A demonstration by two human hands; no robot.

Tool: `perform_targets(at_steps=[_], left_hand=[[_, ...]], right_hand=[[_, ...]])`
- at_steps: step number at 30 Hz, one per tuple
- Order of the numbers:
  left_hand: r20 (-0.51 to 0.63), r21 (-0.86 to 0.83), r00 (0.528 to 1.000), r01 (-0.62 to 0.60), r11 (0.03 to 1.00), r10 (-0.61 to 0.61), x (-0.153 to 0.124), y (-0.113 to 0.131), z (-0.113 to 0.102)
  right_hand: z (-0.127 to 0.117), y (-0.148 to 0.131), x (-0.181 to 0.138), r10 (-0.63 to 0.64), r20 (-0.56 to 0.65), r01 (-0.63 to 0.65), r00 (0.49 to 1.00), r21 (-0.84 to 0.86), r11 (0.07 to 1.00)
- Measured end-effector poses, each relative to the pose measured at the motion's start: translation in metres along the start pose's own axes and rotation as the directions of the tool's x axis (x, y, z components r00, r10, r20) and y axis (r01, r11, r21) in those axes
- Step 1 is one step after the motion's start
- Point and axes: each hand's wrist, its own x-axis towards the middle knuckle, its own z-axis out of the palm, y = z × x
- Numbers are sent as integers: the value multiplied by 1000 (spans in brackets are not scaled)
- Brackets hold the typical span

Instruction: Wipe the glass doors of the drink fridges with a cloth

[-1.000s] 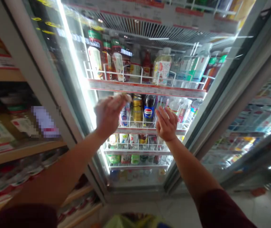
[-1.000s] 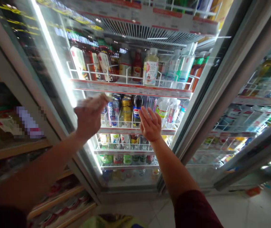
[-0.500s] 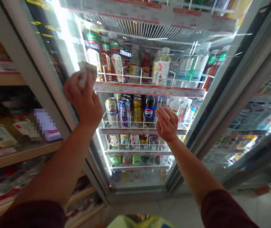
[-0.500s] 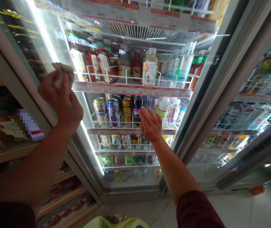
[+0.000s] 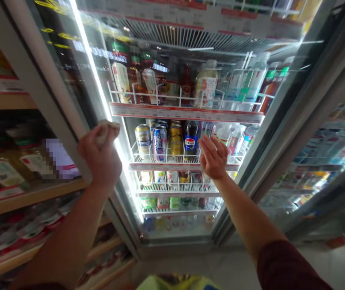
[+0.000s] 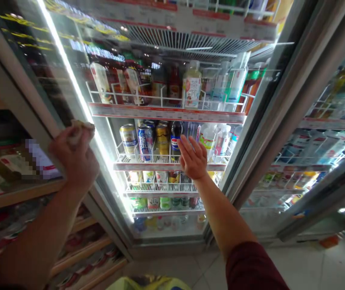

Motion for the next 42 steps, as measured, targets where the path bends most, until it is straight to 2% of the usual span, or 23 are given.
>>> perform_targets(at_steps=[1,2,5,7,9,10,11,15,17,18,21,24,26,27,29,30,32,33,35,37,39,40,42], left_hand=[[-40,35,999,31,999,-30,-4,6,1],[-12,46,1000,20,999,-20,-16,16,2],[146,41,981,-135,990,127,-78,53,-1],[278,-78,902,-321,944,329,-113,72,-4],[341,-167,826,-417,893,449,-119,77,-6],[338,-173,822,-424,889,458,-109,74,-5],[315,-150,846,-404,902,431,-93,69,-4],[110,-20,973,-203,979,204,-10,42,5],[46,-4,992,-117,993,117,6,42,7],[31,-6,995,-97,995,97,2,46,8],[89,-41,984,-152,987,156,-39,73,8],[267,-172,898,-312,935,349,-71,97,8],[317,-218,848,-370,903,424,-56,100,9],[300,-204,856,-375,904,422,-38,97,10],[203,-131,913,-333,934,354,10,87,12],[110,-67,952,-280,958,286,34,82,13],[1,5,987,-163,987,163,68,75,15],[-34,21,992,-121,992,122,74,74,16],[-34,13,994,-105,994,106,66,80,20],[33,-20,983,-182,983,182,44,91,24],[133,-66,942,-302,951,308,30,99,27],[169,-85,917,-352,932,362,33,100,28],[176,-87,899,-392,916,401,60,94,28]], right_hand=[[0,0,0,-1,1,1,1000,-9,1000],[1,0,-1,-3,6,3,1000,-20,1000],[1,1,-3,11,33,-10,999,-43,999],[1,1,-3,17,50,-15,999,-39,999],[0,1,-1,11,36,-10,999,-25,1000],[-1,1,0,2,24,-2,1000,-16,1000],[-1,1,1,-3,11,4,1000,-10,1000],[-2,0,4,-6,-16,6,1000,2,1000],[-1,0,3,-7,-15,7,1000,1,1000],[-1,0,2,-8,-14,8,1000,-3,1000],[-1,0,1,-1,20,1,1000,-29,1000],[-1,-1,2,32,10,-32,999,-42,999],[0,-2,3,80,-53,-82,995,-54,995],[0,-2,4,100,-80,-105,992,-61,993],[1,-3,4,116,-100,-123,988,-69,990],[1,-3,4,113,-102,-121,988,-69,990],[2,-2,4,107,-95,-114,990,-73,991],[2,-2,3,107,-94,-115,990,-78,990],[3,-1,1,112,-92,-119,989,-80,990],[4,-1,0,117,-96,-124,988,-68,990],[5,-1,-1,120,-105,-126,987,-59,990],[5,-1,-1,121,-106,-128,987,-59,990],[5,-1,-2,129,-94,-136,987,-76,988]])
